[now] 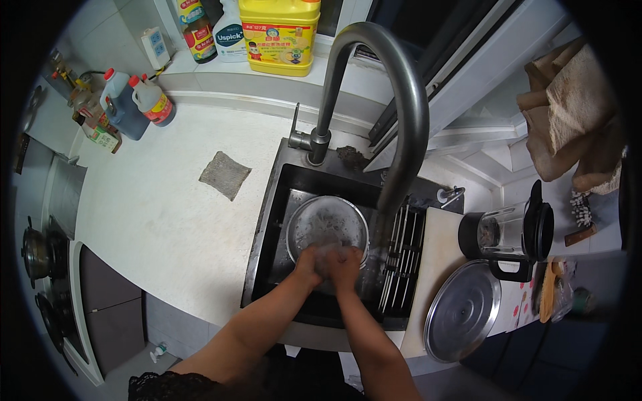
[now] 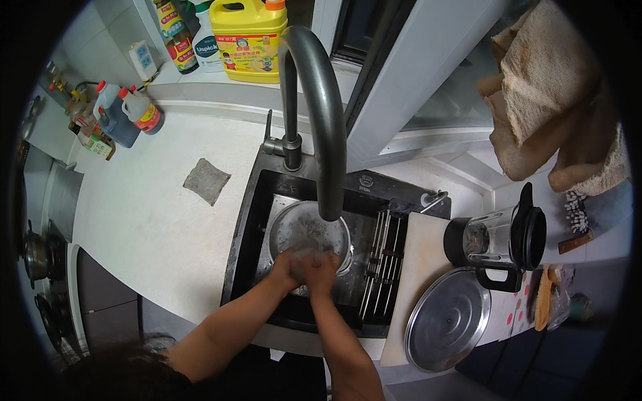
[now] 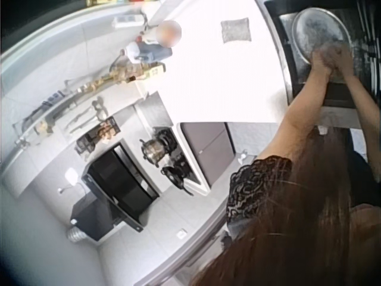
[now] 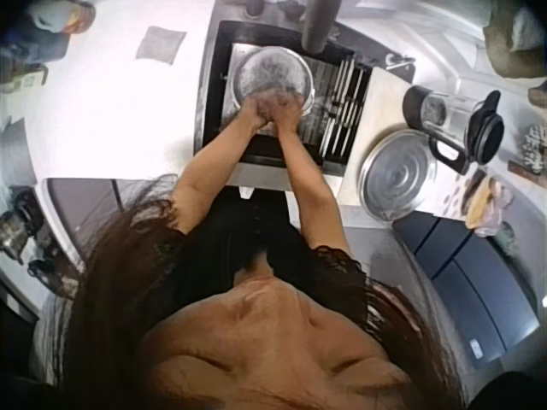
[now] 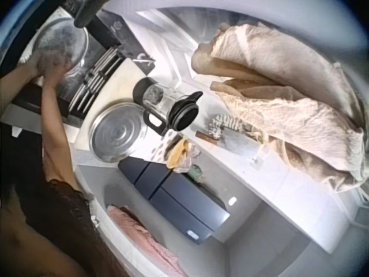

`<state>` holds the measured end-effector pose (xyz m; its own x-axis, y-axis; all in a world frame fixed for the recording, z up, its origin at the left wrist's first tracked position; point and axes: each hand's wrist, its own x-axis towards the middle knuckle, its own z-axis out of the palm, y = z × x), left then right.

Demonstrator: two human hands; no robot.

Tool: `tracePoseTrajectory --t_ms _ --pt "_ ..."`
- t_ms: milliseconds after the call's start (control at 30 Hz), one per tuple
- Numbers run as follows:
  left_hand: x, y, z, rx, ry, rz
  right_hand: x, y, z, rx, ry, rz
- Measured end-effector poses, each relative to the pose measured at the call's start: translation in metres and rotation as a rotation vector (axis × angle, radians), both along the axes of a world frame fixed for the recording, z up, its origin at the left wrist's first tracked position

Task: The person wipes the kitchen countertop with a cloth, then rinses the cloth in the sink. They continue wiping the countertop with a steel wool pad, focusing on the area around the sink and stove.

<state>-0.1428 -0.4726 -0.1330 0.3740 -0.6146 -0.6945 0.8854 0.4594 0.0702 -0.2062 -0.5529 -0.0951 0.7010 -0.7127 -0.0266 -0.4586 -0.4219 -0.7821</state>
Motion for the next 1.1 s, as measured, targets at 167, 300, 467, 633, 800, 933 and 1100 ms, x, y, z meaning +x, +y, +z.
tracePoseTrajectory --t_ms 167,300,467,633,800,933,1100 --pt "0.008 0.015 0.000 -0.628 0.208 -0.096 0.018 0.036 0.044 -0.352 -0.596 0.383" --pt "-0.010 0.006 -0.028 -0.251 0.100 -0.085 -0.001 0.016 -0.016 -0.502 0.095 0.174" --pt "-0.006 0.018 0.012 -0.141 -0.299 -0.165 0.000 0.038 0.002 -0.305 -0.325 0.266" --pt "-0.007 0.013 0.002 -0.097 0.179 -0.128 0.000 0.022 -0.015 -0.117 -0.049 -0.103" --pt "0.000 0.017 -0.027 -0.204 0.132 -0.172 -0.002 0.036 0.008 -0.347 -0.326 0.206" --pt "0.000 0.017 -0.015 -0.305 0.059 -0.163 -0.007 0.038 -0.017 -0.617 -0.057 0.278" --pt "-0.006 0.013 -0.009 -0.112 0.093 -0.155 -0.005 0.028 -0.008 -0.223 -0.232 -0.133"
